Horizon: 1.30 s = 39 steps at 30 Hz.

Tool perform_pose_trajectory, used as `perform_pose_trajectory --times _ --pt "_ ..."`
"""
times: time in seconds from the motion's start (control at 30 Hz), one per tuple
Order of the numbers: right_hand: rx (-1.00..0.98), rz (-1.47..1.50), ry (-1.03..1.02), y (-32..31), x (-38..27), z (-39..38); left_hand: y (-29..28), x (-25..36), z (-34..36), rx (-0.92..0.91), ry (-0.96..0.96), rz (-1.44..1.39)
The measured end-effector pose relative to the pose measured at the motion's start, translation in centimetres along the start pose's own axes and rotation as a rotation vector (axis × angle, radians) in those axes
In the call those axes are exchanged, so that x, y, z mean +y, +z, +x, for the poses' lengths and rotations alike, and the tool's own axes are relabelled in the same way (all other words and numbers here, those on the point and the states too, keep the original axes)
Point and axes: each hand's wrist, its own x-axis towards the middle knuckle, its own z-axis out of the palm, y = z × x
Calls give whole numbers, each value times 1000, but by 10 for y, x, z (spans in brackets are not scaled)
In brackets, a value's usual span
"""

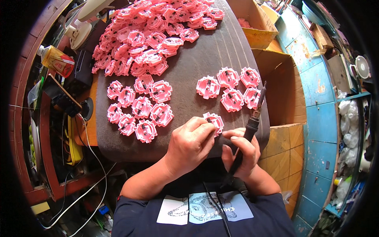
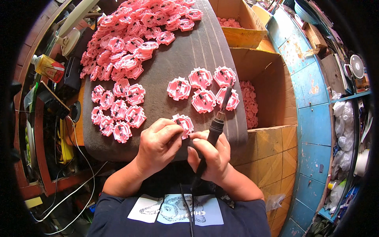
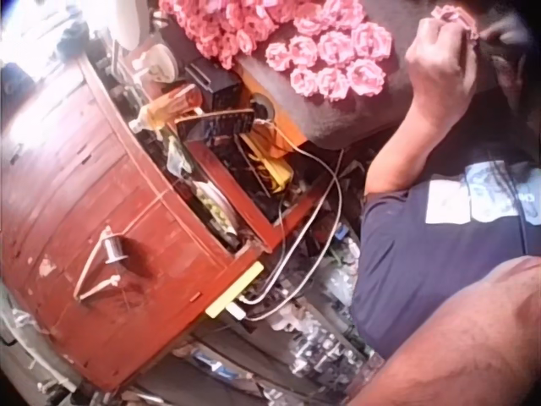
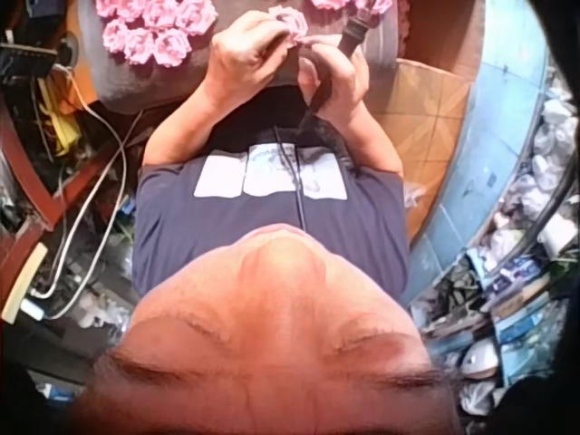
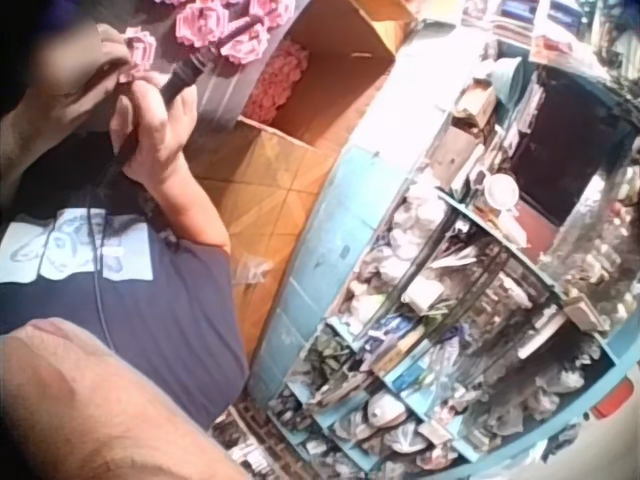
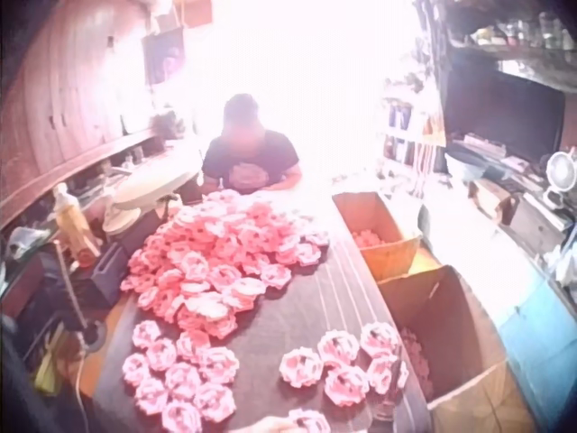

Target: The person uses a soldering iron to attach small black components to pink plastic pieces on a workbench. They handle each piece individually, apply solder, and place the finished items into a cardboard box.

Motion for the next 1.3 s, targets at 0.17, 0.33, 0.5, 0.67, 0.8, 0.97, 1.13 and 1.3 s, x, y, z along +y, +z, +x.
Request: perform_pose_trajectory --times 0.17,0.33,0.5,0.67,0.8,0.97,1.13,1.3 --pt "-68 79 -18 -31 -1 -7 0 0 1 -7 11 -1" --pt "-19 -30 -48 -43 -4 0 0 2 3 -14 9 9" --pt "-112 80 -18 -65 -19 1 1 2 3 -11 3 24" --pt "-157 90 -25 -65 -21 2 1 4 3 -17 -9 55" --pt "-158 88 -33 -62 -20 2 2 5 4 -9 4 71" --pt "-149 77 -33 -58 -19 1 2 6 4 -24 0 72" --pt "-155 66 -42 -57 -20 3 2 5 3 -24 9 78" --pt "-159 43 -56 -57 -21 4 2 5 3 -28 0 70"
